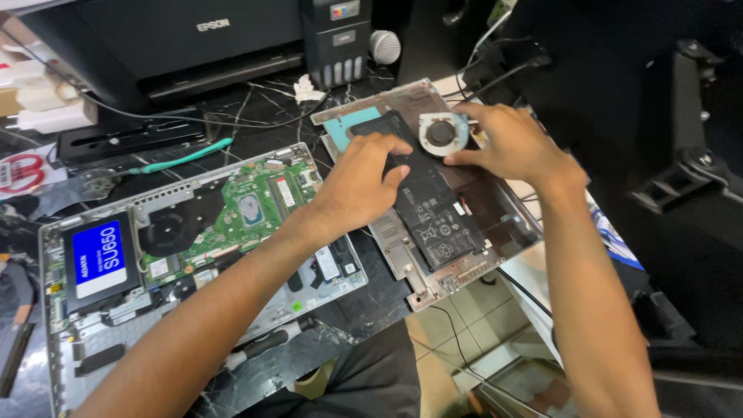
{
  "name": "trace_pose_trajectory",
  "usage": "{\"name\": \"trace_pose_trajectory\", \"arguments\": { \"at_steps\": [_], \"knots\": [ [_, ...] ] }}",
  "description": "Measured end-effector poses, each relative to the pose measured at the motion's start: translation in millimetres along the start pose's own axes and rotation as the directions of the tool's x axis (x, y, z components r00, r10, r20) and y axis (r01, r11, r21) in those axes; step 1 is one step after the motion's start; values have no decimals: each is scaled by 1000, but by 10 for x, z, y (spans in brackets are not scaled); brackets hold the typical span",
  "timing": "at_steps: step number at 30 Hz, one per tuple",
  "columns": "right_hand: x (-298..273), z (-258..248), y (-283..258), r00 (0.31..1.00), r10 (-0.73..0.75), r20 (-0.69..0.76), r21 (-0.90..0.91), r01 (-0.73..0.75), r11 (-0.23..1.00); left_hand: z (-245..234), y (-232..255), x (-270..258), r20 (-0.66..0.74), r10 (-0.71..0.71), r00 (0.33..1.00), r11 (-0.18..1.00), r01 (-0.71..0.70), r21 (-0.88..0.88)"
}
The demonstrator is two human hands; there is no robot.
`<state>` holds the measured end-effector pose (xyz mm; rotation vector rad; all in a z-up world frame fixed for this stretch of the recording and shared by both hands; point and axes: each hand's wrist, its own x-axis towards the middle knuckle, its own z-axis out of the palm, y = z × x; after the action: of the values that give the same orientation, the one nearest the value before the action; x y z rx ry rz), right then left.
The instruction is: The person removes a laptop fan, cleans the motherboard with a brush, and uses tweezers to adjust small components. They then wipe a small orange connector with a tissue.
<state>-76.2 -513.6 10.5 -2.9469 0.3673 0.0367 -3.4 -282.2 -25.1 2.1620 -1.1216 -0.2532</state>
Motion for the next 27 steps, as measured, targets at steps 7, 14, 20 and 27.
{"name": "trace_pose_trajectory", "arguments": {
  "at_steps": [7,14,20,27],
  "knots": [
    [53,103,32,1000,-24,12,-64,25,998,75,39,18,148,55,988,981,-81,177],
    [56,126,-12,994,23,104,-67,-16,998,-17,87,-55,200,25,979,978,-66,200],
    [-307,23,-510,956,-248,-157,-124,230,965,-285,-110,-270,28,102,994,983,-105,149],
    [-642,446,-1366,754,-500,-426,15,559,829,-850,-371,-990,-219,192,957,976,-163,145]
  ]
}}
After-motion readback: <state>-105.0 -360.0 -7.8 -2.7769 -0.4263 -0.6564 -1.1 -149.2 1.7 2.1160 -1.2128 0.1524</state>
